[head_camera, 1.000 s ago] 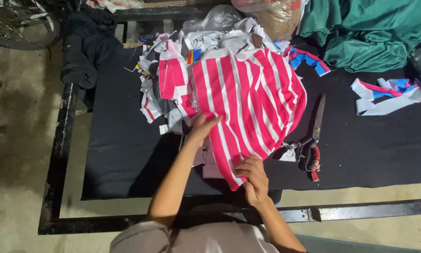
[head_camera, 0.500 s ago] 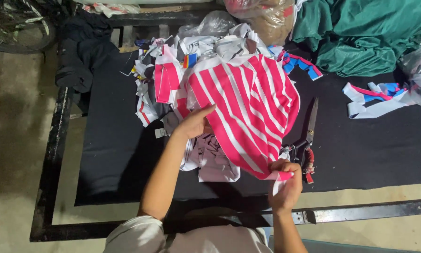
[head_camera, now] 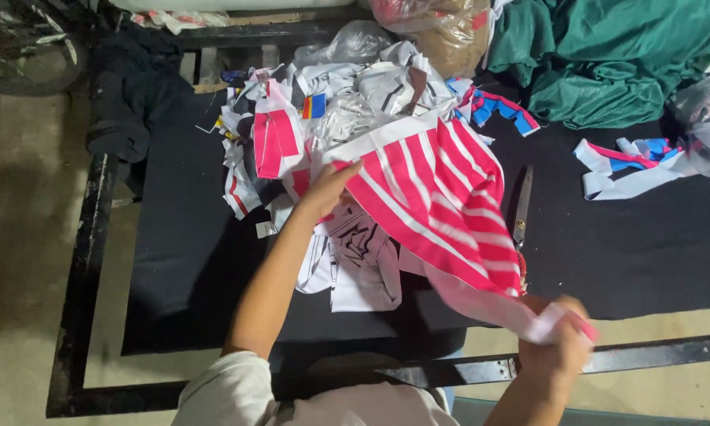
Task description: Cutting labels or excess fabric from striped garment pieces using scissors in a factory setting.
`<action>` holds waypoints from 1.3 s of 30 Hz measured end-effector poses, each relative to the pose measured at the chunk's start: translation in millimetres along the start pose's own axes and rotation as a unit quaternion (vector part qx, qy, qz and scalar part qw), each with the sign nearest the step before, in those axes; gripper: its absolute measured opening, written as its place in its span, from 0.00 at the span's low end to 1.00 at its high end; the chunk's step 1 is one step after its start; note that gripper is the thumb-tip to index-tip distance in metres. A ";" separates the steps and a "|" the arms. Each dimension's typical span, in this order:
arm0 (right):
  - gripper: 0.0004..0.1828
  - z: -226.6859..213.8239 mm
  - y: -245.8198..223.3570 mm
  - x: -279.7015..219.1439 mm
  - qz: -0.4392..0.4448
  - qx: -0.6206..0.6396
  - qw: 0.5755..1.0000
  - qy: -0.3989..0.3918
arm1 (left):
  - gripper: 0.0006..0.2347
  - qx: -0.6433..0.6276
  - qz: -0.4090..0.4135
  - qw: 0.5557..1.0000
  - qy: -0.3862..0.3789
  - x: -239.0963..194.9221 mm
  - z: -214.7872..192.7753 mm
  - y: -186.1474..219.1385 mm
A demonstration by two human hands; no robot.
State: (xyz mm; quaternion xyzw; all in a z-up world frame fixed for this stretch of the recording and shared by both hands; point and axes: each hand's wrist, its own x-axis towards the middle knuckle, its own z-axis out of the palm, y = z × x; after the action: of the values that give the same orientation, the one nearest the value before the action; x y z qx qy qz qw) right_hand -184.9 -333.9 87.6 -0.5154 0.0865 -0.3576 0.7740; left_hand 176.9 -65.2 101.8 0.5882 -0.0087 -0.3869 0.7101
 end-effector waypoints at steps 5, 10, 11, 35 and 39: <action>0.22 48.7 -10.3 35.1 0.293 -0.343 0.886 -0.111 | 0.22 0.279 -0.026 0.958 0.058 14.8 54.4 68.9; 0.15 80.4 -2.3 60.5 0.178 -0.122 0.949 0.229 | 0.18 0.206 0.284 0.937 0.009 132.1 146.5 107.0; 0.13 88.5 -13.1 65.6 0.158 -0.120 0.932 0.303 | 0.21 0.198 0.289 0.936 -0.022 115.5 174.9 140.9; 0.33 167.1 128.3 -32.0 -0.073 -0.380 0.855 -0.345 | 0.06 0.178 0.349 0.865 0.313 -12.9 -31.3 -87.9; 0.28 171.0 122.6 -34.5 -0.154 -0.340 0.880 -0.295 | 0.13 0.213 0.372 0.828 0.361 -78.3 11.6 -113.7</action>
State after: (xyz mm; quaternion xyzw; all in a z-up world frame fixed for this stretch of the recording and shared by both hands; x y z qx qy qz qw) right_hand -67.2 -159.8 51.8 -0.8352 -0.1105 -0.2522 0.4760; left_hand 55.3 -31.9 44.2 0.7749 -0.0521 0.1578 0.6098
